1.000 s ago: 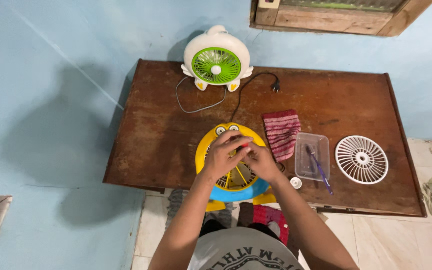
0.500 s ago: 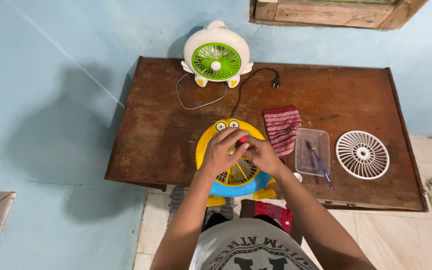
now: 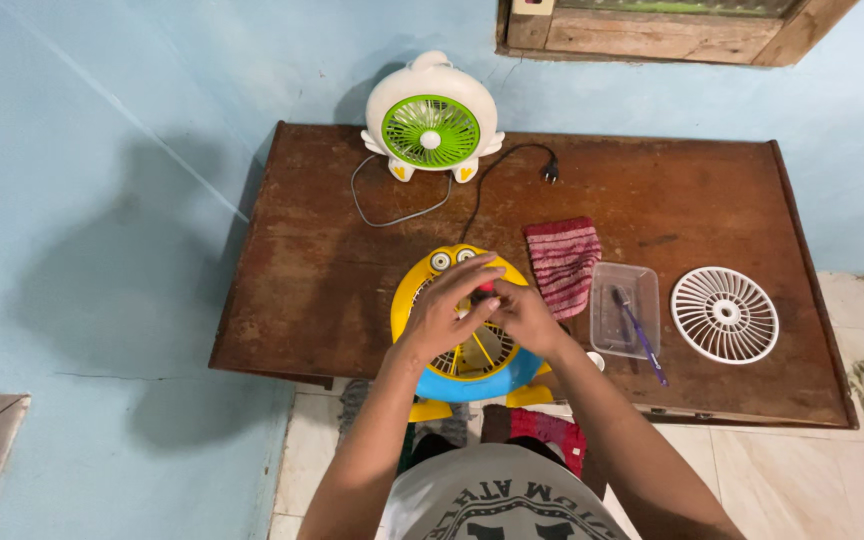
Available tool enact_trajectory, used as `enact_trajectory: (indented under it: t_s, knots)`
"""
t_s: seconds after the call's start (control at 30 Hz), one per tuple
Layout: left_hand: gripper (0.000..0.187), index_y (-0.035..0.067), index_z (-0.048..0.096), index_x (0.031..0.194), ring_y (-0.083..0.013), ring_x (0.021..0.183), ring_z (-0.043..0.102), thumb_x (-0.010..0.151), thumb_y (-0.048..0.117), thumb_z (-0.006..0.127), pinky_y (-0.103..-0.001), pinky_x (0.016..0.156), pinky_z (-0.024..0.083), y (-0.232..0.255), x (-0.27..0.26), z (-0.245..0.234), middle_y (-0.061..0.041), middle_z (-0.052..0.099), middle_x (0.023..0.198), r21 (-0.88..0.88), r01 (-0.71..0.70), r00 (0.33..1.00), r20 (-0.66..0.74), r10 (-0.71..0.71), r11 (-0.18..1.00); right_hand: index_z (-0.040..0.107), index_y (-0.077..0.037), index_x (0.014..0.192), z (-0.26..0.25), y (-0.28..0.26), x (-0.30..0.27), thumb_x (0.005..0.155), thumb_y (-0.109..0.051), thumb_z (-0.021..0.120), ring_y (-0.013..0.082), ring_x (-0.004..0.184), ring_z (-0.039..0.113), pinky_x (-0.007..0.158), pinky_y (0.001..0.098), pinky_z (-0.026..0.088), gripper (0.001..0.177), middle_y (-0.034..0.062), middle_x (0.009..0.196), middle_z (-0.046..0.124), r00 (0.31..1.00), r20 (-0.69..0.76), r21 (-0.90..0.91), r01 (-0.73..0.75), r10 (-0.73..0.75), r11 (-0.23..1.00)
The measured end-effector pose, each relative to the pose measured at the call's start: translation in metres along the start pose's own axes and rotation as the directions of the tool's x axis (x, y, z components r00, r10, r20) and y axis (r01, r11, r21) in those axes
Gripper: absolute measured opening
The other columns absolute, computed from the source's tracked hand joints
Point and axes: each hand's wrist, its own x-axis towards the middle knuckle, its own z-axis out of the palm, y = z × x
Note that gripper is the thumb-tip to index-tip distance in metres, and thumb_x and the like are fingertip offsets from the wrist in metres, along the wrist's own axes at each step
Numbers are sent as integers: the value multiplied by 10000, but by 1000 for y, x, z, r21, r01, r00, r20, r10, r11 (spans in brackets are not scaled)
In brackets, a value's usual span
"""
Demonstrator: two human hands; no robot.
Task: The person disassembles two small desktop fans on a wooden table, using a screwdriver to remove screws from the fan grilles and central hubs. They remove the front grilles and central caps, then reassemble the components.
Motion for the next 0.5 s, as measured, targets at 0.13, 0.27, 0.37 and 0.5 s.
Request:
enact_trajectory:
  t_s: [0.13, 0.27, 0.37, 0.5]
  knots:
    - [286, 155, 740, 1249, -276, 1125, 744, 964, 156, 721, -350, 927, 616, -4, 0, -1, -57, 711, 1303, -35, 87, 995, 42, -85, 996, 668, -3, 1189, -2, -8, 1, 892, -68, 699, 109, 911, 688, 809, 312, 583, 305, 95, 1024, 754, 999, 50, 101, 3, -8, 995]
    - [297, 164, 783, 1110, -253, 966, 742, 852, 292, 855, -364, 829, 601, -2, 2, 12, -50, 716, 1099, 181, 255, 967, -23, -255, 950, 658, 10, 1174, 11, -15, -8, 808, -33, 724, 127, 926, 684, 802, 332, 569, 374, 116, 1020, 725, 982, -171, -90, 67, -82, 994]
    - [338, 143, 761, 1097, -275, 943, 719, 816, 295, 871, -393, 793, 584, 1, 1, 10, -80, 698, 1080, 203, 247, 969, -24, -247, 948, 681, -4, 1169, 20, -12, -10, 811, -34, 737, 121, 951, 688, 827, 329, 565, 363, 110, 1033, 728, 973, -213, -184, 51, -91, 982]
    - [389, 93, 672, 1294, -321, 1116, 686, 913, 156, 722, -429, 908, 577, 2, -1, -5, -151, 639, 1317, -31, 9, 1000, 17, -9, 999, 651, -34, 1274, 15, -6, -13, 925, -63, 669, 98, 1073, 645, 928, 311, 548, 351, 64, 1160, 710, 996, -45, 285, 91, -82, 954]
